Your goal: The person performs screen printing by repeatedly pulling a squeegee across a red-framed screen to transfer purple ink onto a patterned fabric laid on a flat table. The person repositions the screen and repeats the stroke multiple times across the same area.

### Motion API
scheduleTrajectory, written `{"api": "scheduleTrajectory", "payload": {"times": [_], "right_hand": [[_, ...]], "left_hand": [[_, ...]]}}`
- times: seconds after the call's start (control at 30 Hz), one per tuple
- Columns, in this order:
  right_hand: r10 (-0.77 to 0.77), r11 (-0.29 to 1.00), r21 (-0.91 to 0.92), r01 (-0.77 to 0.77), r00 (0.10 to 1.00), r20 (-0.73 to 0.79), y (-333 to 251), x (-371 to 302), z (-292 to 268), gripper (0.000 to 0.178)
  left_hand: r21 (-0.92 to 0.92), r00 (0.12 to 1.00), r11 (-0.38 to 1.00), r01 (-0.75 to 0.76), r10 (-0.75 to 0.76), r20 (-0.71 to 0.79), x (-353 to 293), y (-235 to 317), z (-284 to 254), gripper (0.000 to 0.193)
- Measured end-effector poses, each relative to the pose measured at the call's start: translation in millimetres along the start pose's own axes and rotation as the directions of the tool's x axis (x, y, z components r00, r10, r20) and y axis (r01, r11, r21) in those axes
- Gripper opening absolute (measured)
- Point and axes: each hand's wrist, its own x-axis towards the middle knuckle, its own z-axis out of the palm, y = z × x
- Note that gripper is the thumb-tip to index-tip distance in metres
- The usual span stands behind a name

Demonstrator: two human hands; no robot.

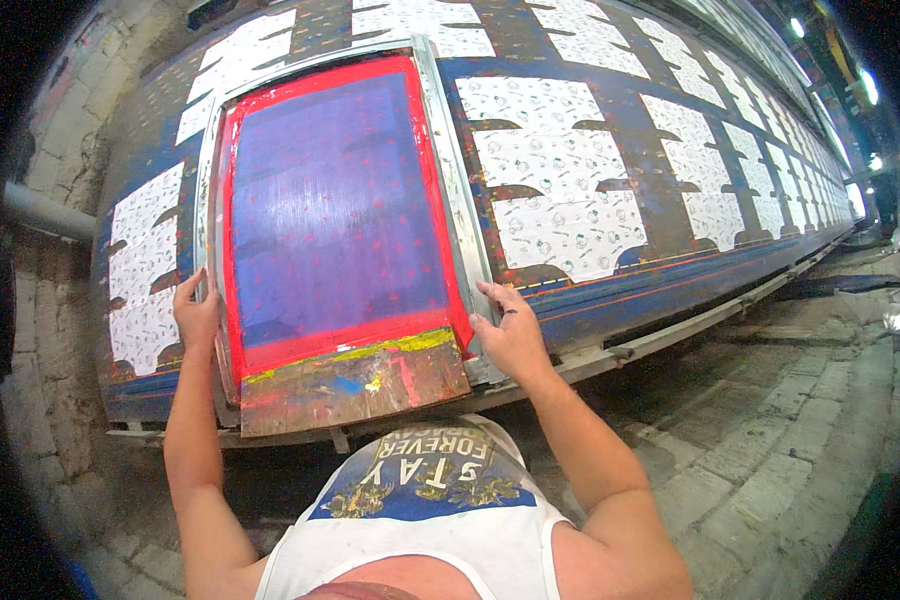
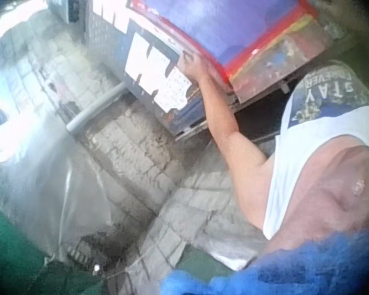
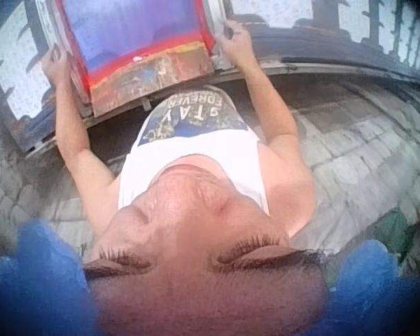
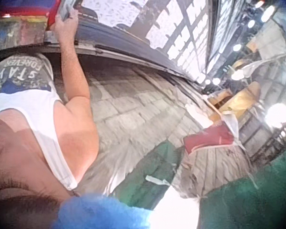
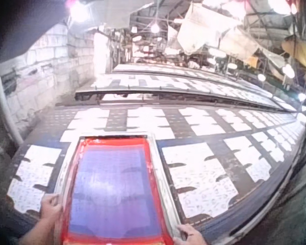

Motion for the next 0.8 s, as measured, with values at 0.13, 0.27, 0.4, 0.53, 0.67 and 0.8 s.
{"api": "scheduleTrajectory", "payload": {"times": [0.13, 0.27, 0.4, 0.53, 0.67, 0.8], "right_hand": [[0.084, 0.994, 0.07, -0.081, 0.995, -0.049, -15.4, 0.0, 4.9, 0.044], [0.104, 0.987, 0.13, -0.091, 0.99, -0.092, -31.8, -4.8, -1.7, 0.042], [0.063, 0.981, 0.19, -0.038, 0.99, -0.128, -49.4, -14.4, -14.4, 0.04], [-0.038, 0.997, 0.062, 0.047, 0.99, -0.134, -55.8, -6.8, -34.8, 0.042], [0.008, 0.997, 0.077, 0.004, 0.988, -0.153, -37.1, 17.0, -64.1, 0.043], [0.029, 0.999, 0.033, -0.024, 0.986, -0.167, 5.7, 39.6, -115.6, 0.042]], "left_hand": [[-0.116, 0.999, 0.992, 0.047, -0.048, -0.004, -3.3, -10.0, 2.3, 0.047], [-0.216, 0.999, 0.975, 0.053, -0.049, 0.022, -4.4, -16.8, 1.1, 0.045], [-0.313, 0.977, 0.925, 0.214, -0.201, 0.071, 6.3, -12.5, -3.2, 0.035], [-0.442, 0.967, 0.861, 0.253, -0.231, 0.103, 22.1, 7.4, -10.8, 0.03], [-0.489, 0.968, 0.836, 0.248, -0.238, 0.083, 27.5, 49.9, 0.8, 0.031], [-0.488, 0.977, 0.848, 0.206, -0.209, 0.049, 17.2, 117.8, 37.1, 0.03]]}}
